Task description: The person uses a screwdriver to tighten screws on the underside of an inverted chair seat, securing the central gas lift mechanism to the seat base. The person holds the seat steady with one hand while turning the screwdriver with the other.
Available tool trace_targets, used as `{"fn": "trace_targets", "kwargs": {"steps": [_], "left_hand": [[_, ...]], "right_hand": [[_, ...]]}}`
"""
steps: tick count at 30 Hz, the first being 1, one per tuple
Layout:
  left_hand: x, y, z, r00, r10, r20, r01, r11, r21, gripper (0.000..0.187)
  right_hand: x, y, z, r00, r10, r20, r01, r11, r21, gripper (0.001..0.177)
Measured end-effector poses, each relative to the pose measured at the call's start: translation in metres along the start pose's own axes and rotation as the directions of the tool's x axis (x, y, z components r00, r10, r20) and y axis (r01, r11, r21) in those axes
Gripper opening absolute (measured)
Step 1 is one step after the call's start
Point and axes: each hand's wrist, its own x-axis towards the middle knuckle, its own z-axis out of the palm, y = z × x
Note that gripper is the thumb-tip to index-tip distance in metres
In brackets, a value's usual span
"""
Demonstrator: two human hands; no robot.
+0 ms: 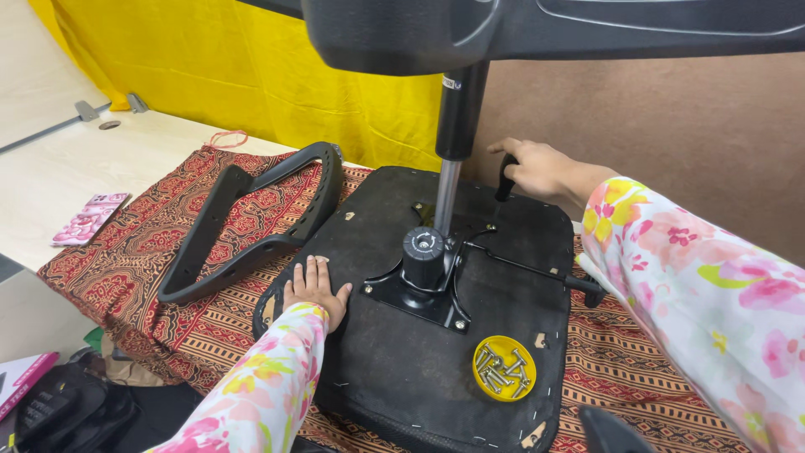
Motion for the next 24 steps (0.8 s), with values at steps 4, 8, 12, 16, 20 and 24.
{"fn": "trace_targets", "kwargs": {"steps": [4, 8, 12, 16, 20, 24], "left_hand": [[0.003, 0.012, 0.016, 0.993, -0.095, -0.072, 0.092, 0.995, -0.037, 0.083], [-0.005, 0.017, 0.022, 0.989, -0.127, -0.072, 0.124, 0.991, -0.045, 0.082], [-0.021, 0.026, 0.015, 0.985, -0.172, -0.023, 0.171, 0.984, -0.048, 0.086], [-0.035, 0.033, 0.007, 0.98, -0.196, 0.028, 0.197, 0.98, -0.035, 0.092], [-0.038, 0.034, 0.002, 0.979, -0.197, 0.053, 0.198, 0.98, -0.019, 0.096], [-0.037, 0.032, 0.007, 0.985, -0.174, 0.016, 0.174, 0.985, -0.003, 0.096]], "right_hand": [[-0.014, -0.023, -0.013, 0.993, 0.109, 0.043, -0.112, 0.991, 0.072, 0.047], [-0.026, -0.035, -0.019, 0.981, 0.183, 0.061, -0.189, 0.975, 0.113, 0.032], [-0.019, -0.025, -0.014, 0.998, 0.038, -0.046, -0.04, 0.998, -0.047, 0.031], [-0.003, -0.002, -0.001, 0.99, 0.136, -0.045, -0.137, 0.99, -0.039, 0.04], [0.002, 0.019, 0.005, 0.99, 0.02, -0.139, -0.012, 0.998, 0.055, 0.039], [0.0, 0.016, -0.001, 0.991, 0.13, -0.029, -0.127, 0.987, 0.102, 0.042]]}}
